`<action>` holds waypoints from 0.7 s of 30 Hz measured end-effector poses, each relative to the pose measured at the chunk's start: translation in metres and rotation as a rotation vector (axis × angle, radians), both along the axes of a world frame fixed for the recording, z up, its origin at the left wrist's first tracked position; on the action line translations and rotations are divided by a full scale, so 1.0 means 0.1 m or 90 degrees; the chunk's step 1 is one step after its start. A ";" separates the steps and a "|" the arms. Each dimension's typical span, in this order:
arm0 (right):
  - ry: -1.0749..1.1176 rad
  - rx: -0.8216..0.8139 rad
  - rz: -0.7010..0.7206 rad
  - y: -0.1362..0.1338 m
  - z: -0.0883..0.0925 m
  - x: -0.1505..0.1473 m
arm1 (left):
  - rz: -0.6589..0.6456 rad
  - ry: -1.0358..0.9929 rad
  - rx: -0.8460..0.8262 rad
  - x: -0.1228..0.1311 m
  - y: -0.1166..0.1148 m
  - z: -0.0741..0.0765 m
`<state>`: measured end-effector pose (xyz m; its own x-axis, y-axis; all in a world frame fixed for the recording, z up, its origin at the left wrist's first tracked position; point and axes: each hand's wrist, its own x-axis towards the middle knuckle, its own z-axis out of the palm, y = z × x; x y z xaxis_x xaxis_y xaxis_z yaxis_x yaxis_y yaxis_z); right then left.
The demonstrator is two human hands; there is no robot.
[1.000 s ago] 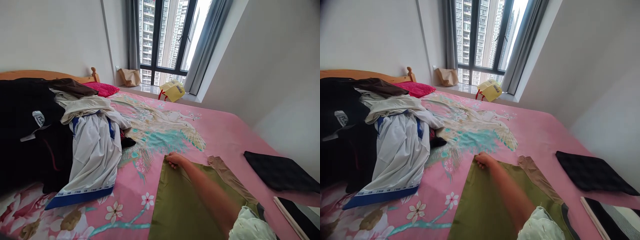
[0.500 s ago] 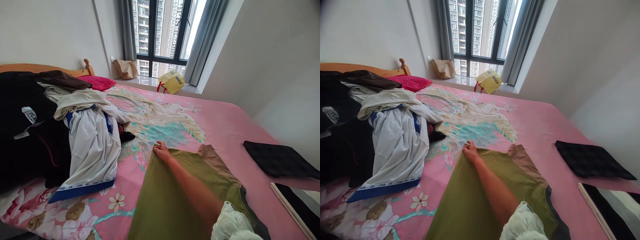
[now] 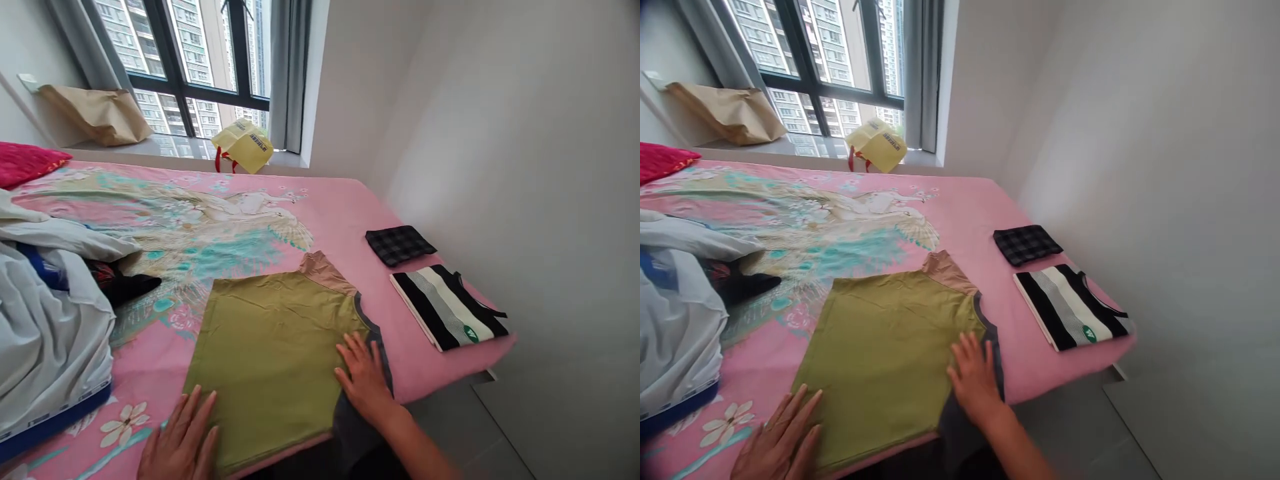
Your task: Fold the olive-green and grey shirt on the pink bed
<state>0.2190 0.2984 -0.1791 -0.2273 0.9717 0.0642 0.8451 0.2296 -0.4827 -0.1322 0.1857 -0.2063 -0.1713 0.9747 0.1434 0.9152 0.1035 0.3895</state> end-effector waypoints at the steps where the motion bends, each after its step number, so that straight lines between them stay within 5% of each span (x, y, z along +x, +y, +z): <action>1: -0.030 -0.006 -0.083 -0.05 -0.07 0.26 | 0.005 0.051 -0.034 0.03 0.02 -0.02; 3: -0.041 0.016 -0.225 -0.16 -0.19 0.71 | 0.016 0.131 -0.090 0.03 0.04 -0.06; 6: 0.032 0.056 -0.290 -0.27 -0.21 1.08 | 0.023 0.196 -0.141 -0.01 0.06 -0.05; 14: 0.178 -0.161 -0.288 -0.19 0.12 0.88 | 0.052 0.286 -0.146 0.19 0.21 0.23; 21: 0.331 -0.208 -0.256 -0.49 -0.18 0.93 | 0.018 0.235 -0.116 0.23 0.02 0.05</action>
